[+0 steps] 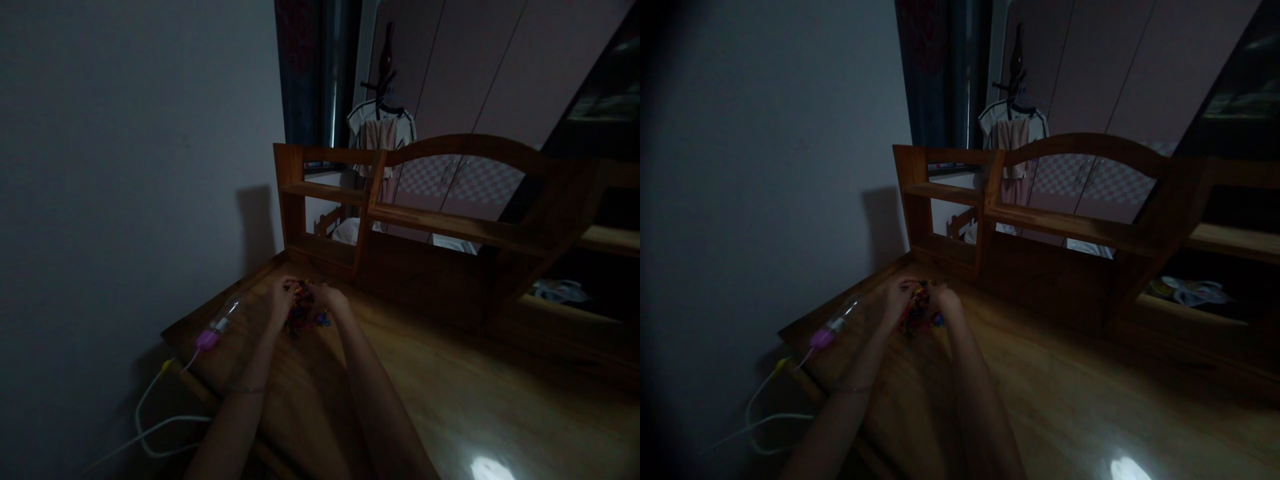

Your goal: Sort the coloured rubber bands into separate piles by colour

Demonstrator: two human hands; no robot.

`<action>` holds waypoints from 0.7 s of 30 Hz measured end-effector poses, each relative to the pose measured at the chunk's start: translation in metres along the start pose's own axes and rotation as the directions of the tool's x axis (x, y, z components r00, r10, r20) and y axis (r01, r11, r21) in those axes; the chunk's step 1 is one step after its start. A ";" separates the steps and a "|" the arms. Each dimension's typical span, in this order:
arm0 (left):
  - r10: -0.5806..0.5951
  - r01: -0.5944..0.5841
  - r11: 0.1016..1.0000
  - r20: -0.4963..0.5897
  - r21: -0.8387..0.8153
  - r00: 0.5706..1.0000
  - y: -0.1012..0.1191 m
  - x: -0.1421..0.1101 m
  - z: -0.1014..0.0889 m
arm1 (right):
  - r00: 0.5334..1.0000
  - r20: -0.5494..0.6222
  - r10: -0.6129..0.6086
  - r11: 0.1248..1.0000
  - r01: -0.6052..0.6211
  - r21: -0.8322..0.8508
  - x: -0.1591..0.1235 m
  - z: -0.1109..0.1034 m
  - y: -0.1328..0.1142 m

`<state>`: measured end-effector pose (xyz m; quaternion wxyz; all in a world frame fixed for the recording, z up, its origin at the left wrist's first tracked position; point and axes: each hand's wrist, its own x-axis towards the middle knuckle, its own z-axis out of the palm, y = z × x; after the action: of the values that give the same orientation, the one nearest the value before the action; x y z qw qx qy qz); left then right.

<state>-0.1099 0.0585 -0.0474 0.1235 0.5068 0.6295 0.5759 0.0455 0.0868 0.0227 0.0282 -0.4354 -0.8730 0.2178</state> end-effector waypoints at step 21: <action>0.028 -0.026 0.980 -0.007 0.199 1.000 0.010 -0.005 -0.005 | 0.964 -0.230 -0.131 0.943 0.193 0.272 0.005 -0.031 0.005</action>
<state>-0.1059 0.0499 -0.0394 0.0613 0.5222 0.6777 0.5141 0.0537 0.1040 0.0478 0.2015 -0.3732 -0.8565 0.2942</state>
